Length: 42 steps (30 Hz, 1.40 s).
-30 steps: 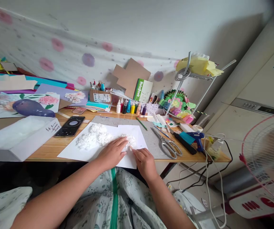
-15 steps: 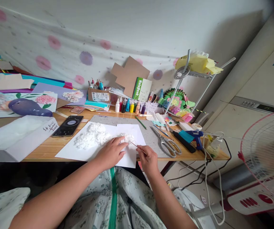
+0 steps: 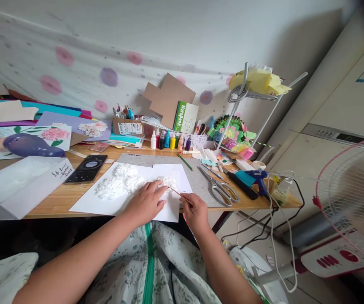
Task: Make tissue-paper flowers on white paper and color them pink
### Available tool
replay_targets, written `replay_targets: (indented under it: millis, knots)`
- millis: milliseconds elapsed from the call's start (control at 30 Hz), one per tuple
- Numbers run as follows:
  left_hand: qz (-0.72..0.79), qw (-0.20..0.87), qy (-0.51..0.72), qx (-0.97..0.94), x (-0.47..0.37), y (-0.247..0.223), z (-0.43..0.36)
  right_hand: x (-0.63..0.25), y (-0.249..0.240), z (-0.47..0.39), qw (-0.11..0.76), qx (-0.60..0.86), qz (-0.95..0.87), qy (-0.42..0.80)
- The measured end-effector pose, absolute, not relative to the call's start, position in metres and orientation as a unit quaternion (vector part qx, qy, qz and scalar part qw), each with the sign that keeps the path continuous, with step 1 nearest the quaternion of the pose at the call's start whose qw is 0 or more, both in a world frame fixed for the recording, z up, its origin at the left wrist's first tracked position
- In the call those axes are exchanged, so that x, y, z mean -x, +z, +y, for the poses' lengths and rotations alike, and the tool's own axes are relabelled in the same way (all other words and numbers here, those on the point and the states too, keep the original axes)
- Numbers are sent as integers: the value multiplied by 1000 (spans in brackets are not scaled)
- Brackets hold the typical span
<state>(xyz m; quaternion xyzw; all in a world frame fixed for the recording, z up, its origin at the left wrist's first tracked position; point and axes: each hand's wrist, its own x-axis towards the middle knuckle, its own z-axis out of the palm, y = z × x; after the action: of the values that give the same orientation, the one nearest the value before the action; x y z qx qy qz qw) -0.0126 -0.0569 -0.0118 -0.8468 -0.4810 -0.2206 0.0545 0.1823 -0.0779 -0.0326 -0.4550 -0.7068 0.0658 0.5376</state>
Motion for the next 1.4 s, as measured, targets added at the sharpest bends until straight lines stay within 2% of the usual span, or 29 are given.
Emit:
replay_targets:
  millis: [367, 500, 600, 767, 867, 967, 1100, 1400]
  knots:
    - [-489, 34, -216, 844, 13, -8, -58, -182, -34, -77, 558, 429, -704, 94]
    - [-480, -5, -242, 843, 15, -8, -57, -183, -33, -76, 530, 431, -726, 79]
    - [-477, -6, -271, 836, 22, -2, -69, -184, -33, -78, 553, 433, -702, 119]
    - [-474, 65, -371, 796, 86, 35, -96, -188, -33, -84, 602, 510, -555, 264]
    - [-583, 133, -422, 682, 167, 69, -103, -188, -30, -83, 597, 533, -500, 330]
    - [-726, 133, -295, 607, 253, 94, -99, -187, -25, -84, 596, 547, -480, 340]
    - [-737, 60, -211, 639, 319, 93, -79, -187, -27, -83, 594, 560, -467, 339]
    - [-687, -32, -173, 705, 318, 74, -60, -189, -28, -82, 597, 557, -467, 341]
